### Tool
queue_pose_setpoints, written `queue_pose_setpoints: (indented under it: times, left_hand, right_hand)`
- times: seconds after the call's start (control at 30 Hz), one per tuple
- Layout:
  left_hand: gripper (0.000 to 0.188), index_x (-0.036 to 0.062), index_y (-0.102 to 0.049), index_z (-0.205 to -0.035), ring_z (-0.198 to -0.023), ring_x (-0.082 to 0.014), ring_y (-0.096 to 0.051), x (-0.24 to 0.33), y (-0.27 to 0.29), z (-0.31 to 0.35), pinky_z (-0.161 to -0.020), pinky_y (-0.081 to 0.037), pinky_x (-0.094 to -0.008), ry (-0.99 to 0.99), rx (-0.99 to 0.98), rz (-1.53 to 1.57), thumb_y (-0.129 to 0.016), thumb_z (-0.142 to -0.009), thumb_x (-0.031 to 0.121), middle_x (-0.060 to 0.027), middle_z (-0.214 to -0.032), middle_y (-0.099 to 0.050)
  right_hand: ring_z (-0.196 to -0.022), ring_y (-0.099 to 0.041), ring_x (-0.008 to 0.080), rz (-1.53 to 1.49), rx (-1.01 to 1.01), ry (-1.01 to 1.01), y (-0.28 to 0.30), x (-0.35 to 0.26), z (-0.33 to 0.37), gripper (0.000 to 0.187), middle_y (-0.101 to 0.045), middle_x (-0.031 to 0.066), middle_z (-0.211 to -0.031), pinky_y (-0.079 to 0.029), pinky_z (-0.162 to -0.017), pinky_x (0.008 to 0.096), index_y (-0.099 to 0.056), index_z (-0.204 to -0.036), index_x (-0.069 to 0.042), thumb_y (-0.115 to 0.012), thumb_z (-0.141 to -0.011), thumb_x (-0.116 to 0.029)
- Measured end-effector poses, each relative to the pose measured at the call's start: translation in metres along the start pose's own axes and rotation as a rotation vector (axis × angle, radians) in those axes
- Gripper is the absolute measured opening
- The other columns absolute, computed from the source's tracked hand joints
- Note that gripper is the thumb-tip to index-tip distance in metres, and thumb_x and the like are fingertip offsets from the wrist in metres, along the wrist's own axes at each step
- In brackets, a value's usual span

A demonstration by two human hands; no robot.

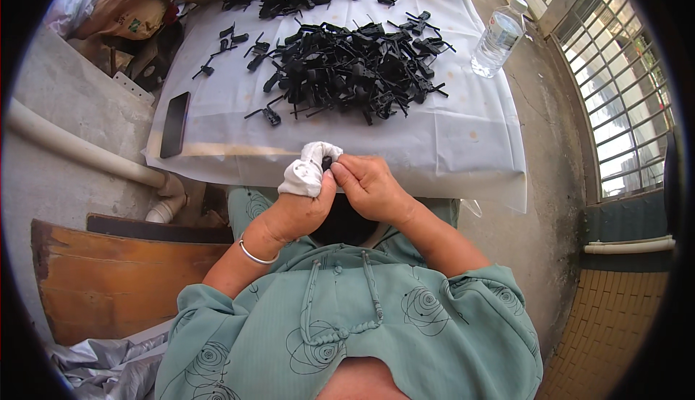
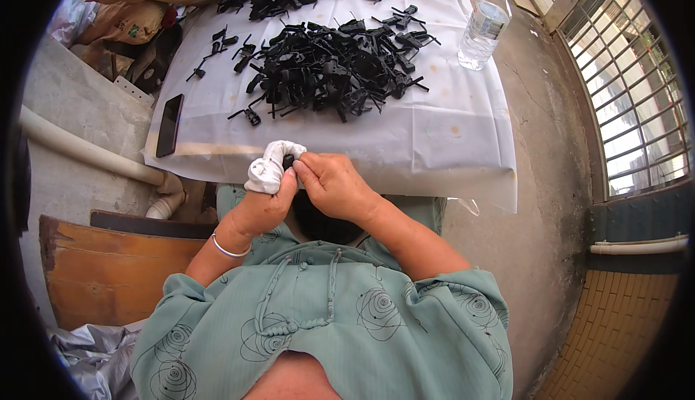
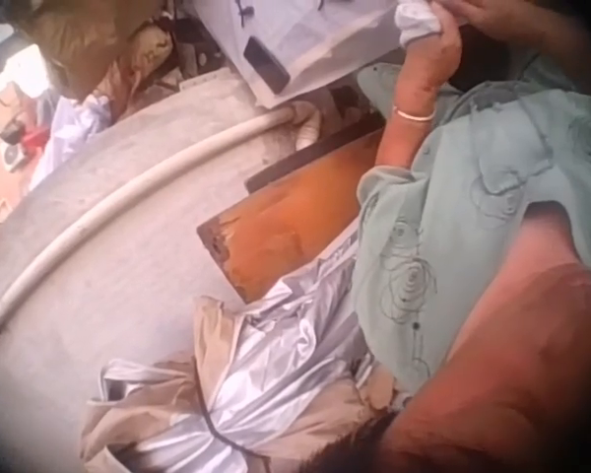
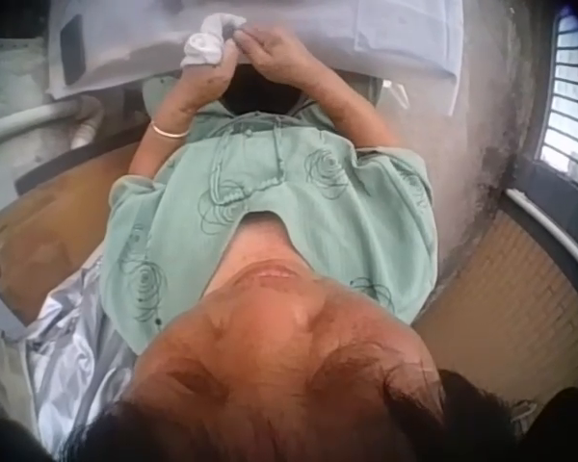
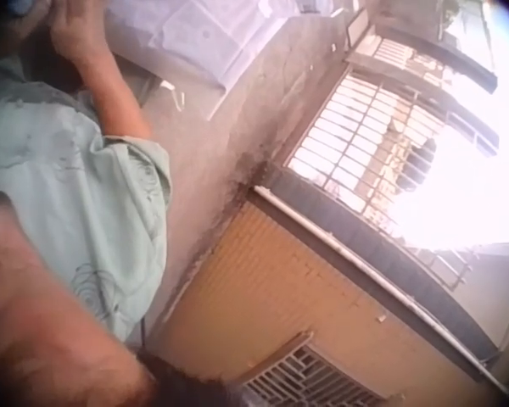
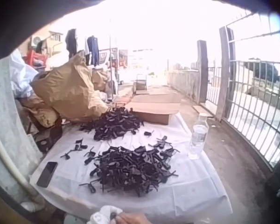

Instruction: Clean individual small black plastic components using a white cloth.

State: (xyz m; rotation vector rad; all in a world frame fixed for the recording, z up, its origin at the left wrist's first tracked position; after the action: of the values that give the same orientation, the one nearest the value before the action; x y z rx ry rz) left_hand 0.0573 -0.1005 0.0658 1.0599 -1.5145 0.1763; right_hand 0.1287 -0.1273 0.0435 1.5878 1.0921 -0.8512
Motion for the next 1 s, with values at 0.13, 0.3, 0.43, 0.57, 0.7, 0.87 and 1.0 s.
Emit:
queue_pose_setpoints:
  times: [0.13,0.3,0.43,0.57,0.7,0.87,1.0]
  left_hand:
    - [0.024,0.0009,-0.047,-0.106,-0.084,-0.029,-0.053,-0.001,0.0,0.003,-0.076,-0.044,-0.0325,-0.019,-0.013,0.005,-0.045,-0.082,0.003,-0.0155,-0.088,-0.053]
    - [0.031,0.0033,-0.058,-0.108,-0.099,-0.0327,-0.052,0.014,0.006,-0.006,-0.086,-0.043,-0.0366,-0.233,-0.05,-0.554,-0.06,-0.077,0.009,-0.0212,-0.107,-0.056]
    - [0.031,0.002,-0.061,-0.105,-0.098,-0.0327,-0.054,0.002,0.013,-0.007,-0.083,-0.046,-0.0357,-0.21,0.064,-0.379,-0.061,-0.074,0.003,-0.0193,-0.107,-0.058]
    - [0.032,0.0007,-0.062,-0.102,-0.092,-0.0332,-0.057,0.025,0.023,-0.011,-0.079,-0.048,-0.0351,-0.279,0.207,-0.358,-0.061,-0.07,-0.002,-0.0185,-0.102,-0.06]
    - [0.036,0.0015,-0.063,-0.096,-0.08,-0.0325,-0.059,0.066,0.011,-0.018,-0.072,-0.049,-0.0368,-0.453,0.022,-0.419,-0.06,-0.061,-0.005,-0.0165,-0.095,-0.061]
    - [0.021,0.0046,-0.062,-0.085,-0.072,-0.0276,-0.057,0.069,-0.001,0.003,-0.063,-0.047,-0.0333,-0.406,-0.167,-0.248,-0.068,-0.066,0.003,-0.0105,-0.084,-0.061]
    - [0.016,0.0031,-0.057,-0.083,-0.062,-0.0096,-0.049,0.012,0.023,-0.007,-0.055,-0.042,-0.0218,0.184,-0.019,0.289,-0.069,-0.078,0.012,-0.0007,-0.069,-0.054]
  right_hand:
    - [-0.054,-0.046,0.0255,-0.118,-0.102,-0.099,-0.003,0.015,0.003,0.02,-0.052,0.0126,-0.064,-0.04,-0.053,0.0326,-0.052,-0.074,0.0,-0.052,-0.087,-0.014]
    - [-0.059,-0.055,0.0273,0.614,0.554,-0.053,0.105,0.008,0.0,0.013,-0.058,0.0122,-0.07,-0.044,-0.056,0.0346,-0.057,-0.082,-0.003,-0.059,-0.083,-0.016]
    - [-0.062,-0.057,0.0283,0.904,0.45,-0.132,0.112,0.047,-0.009,0.011,-0.058,0.0126,-0.07,-0.045,-0.056,0.0362,-0.058,-0.085,-0.004,-0.06,-0.081,-0.014]
    - [-0.063,-0.056,0.0314,0.705,0.486,0.045,0.101,0.007,0.006,0.008,-0.057,0.0128,-0.068,-0.044,-0.056,0.0372,-0.057,-0.082,-0.003,-0.06,-0.079,-0.01]
    - [-0.061,-0.054,0.0327,0.365,0.026,0.13,0.062,-0.012,0.004,0.009,-0.054,0.0143,-0.066,-0.042,-0.054,0.0372,-0.055,-0.078,0.0,-0.06,-0.078,-0.007]
    - [-0.053,-0.046,0.0207,0.1,-0.266,-0.041,0.032,0.008,0.011,0.012,-0.05,0.0107,-0.061,-0.038,-0.051,0.0312,-0.055,-0.078,0.001,-0.06,-0.081,-0.01]
    - [-0.051,-0.041,0.0146,0.159,0.321,0.124,0.068,-0.028,0.014,0.018,-0.045,0.0049,-0.06,-0.035,-0.047,0.0268,-0.057,-0.092,-0.001,-0.065,-0.077,-0.006]
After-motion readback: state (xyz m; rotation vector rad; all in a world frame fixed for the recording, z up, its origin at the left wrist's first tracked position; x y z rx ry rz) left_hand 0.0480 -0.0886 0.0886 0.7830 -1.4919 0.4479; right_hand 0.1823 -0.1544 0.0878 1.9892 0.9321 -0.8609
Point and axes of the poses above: each hand's wrist, its own z-axis away from the middle knuckle, its own y-axis out of the back of the hand, x = y × z, the point moved 10 cm from there along -z, towards the middle knuckle
